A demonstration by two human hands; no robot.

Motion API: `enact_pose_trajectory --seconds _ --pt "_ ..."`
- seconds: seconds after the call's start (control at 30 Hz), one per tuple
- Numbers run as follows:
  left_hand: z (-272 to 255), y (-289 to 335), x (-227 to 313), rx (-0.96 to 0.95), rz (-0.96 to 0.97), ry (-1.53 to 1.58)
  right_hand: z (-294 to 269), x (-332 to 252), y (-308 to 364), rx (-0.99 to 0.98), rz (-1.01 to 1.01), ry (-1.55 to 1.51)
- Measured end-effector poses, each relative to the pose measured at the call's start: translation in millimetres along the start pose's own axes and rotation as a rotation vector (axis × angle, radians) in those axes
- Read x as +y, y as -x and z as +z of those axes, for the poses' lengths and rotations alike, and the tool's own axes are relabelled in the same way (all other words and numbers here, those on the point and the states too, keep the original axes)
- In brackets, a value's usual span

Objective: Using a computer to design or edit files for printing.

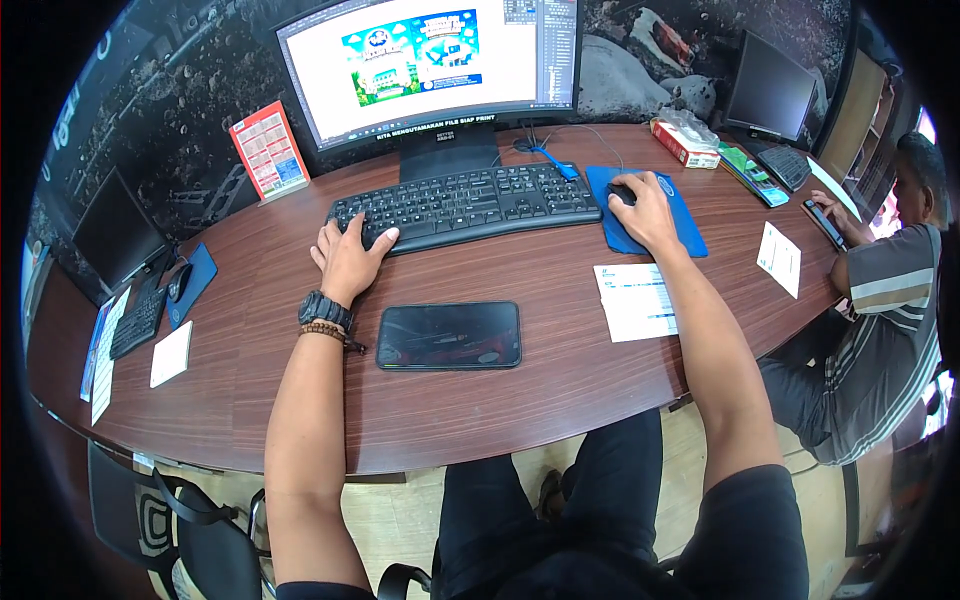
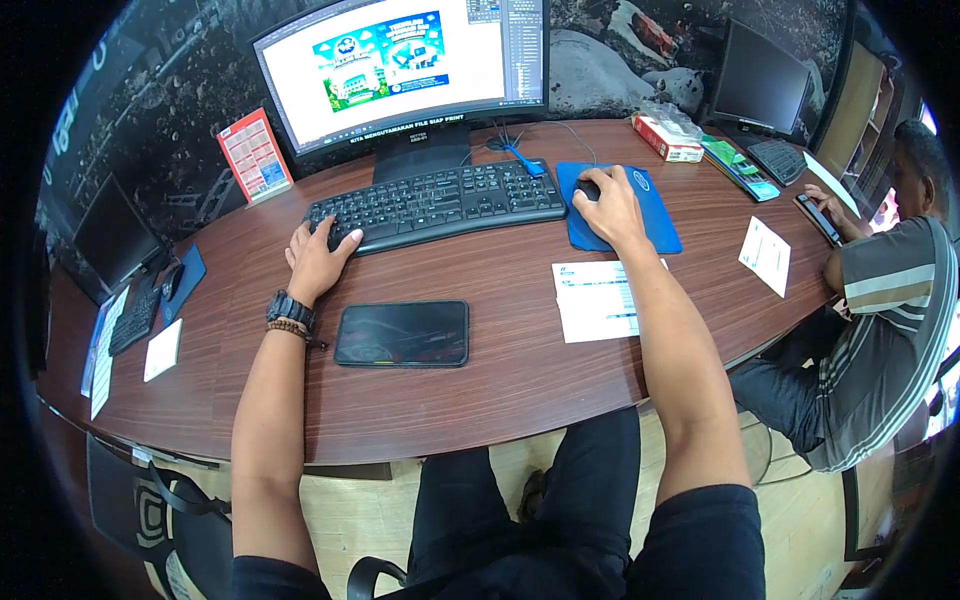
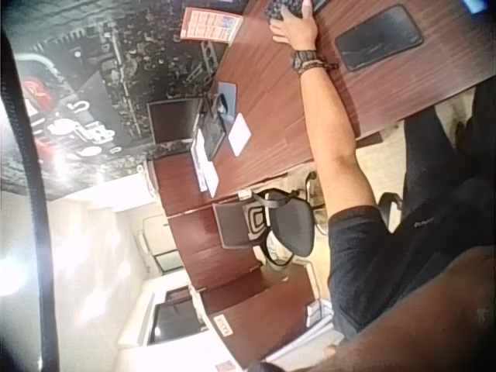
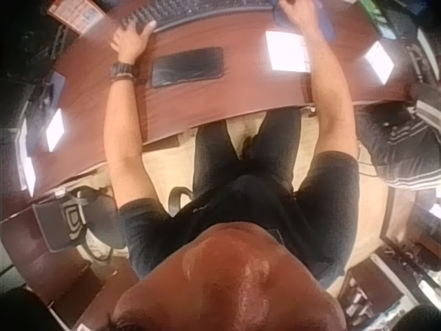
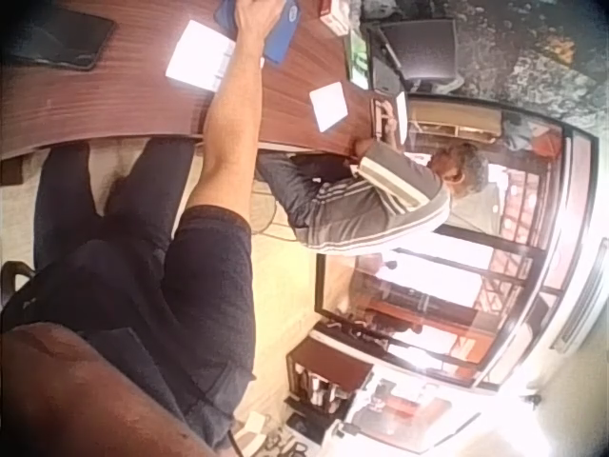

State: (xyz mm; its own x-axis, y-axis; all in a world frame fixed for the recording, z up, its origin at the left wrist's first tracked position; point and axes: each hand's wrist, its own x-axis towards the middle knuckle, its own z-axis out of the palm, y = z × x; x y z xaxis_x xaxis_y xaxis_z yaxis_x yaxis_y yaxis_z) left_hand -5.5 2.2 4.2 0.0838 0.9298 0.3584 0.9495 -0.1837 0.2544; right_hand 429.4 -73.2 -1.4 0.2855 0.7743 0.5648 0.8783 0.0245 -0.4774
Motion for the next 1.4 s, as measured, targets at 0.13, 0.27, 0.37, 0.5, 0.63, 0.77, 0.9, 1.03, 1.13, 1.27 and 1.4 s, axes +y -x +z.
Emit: enact_pose_trajectory --seconds 0.13,0.27,0.37,0.5,0.63,0.77,0.9,1.03,1.13,1.27,1.4 --pt "-0.9 0.6 -0.7 0.004 0.0 0.003 0.6 -1.1 0.1 0.004 -0.002 -0.002" --pt "-4.9 1.6 3.1 0.011 -0.008 -0.022 1.1 0.3 -0.6 -0.01 0.009 0.016" --pt "-11.6 3.8 8.0 0.032 -0.093 -0.025 0.5 1.1 -0.8 -0.009 0.024 0.035" --pt "-12.6 1.0 3.5 0.06 -0.126 0.005 0.7 -0.9 0.3 -0.01 0.01 0.033" --pt "-10.9 -0.3 3.6 0.09 -0.135 0.007 1.0 -1.0 0.5 -0.006 0.017 0.025" --pt "-11.2 0.0 4.1 0.079 -0.14 0.01 -0.5 -1.5 0.3 -0.028 0.027 0.017" --pt "-10.3 0.2 4.2 0.097 -0.133 0.007 1.0 -2.5 0.1 0.021 0.041 0.041" --pt "-9.5 -0.1 3.1 0.098 -0.129 -0.006 0.9 -1.4 -1.1 -0.025 0.067 0.06" --pt "-7.8 -0.4 2.3 0.107 -0.128 -0.012 0.6 -0.8 -0.2 -0.002 0.043 0.049" --pt "-6.6 -0.2 1.1 0.113 -0.123 -0.018 -1.5 -4.1 0.9 -0.013 0.029 0.027" --pt "-6.0 -0.7 1.4 0.112 -0.116 -0.024 -0.6 0.0 0.0 -0.025 0.014 0.026"
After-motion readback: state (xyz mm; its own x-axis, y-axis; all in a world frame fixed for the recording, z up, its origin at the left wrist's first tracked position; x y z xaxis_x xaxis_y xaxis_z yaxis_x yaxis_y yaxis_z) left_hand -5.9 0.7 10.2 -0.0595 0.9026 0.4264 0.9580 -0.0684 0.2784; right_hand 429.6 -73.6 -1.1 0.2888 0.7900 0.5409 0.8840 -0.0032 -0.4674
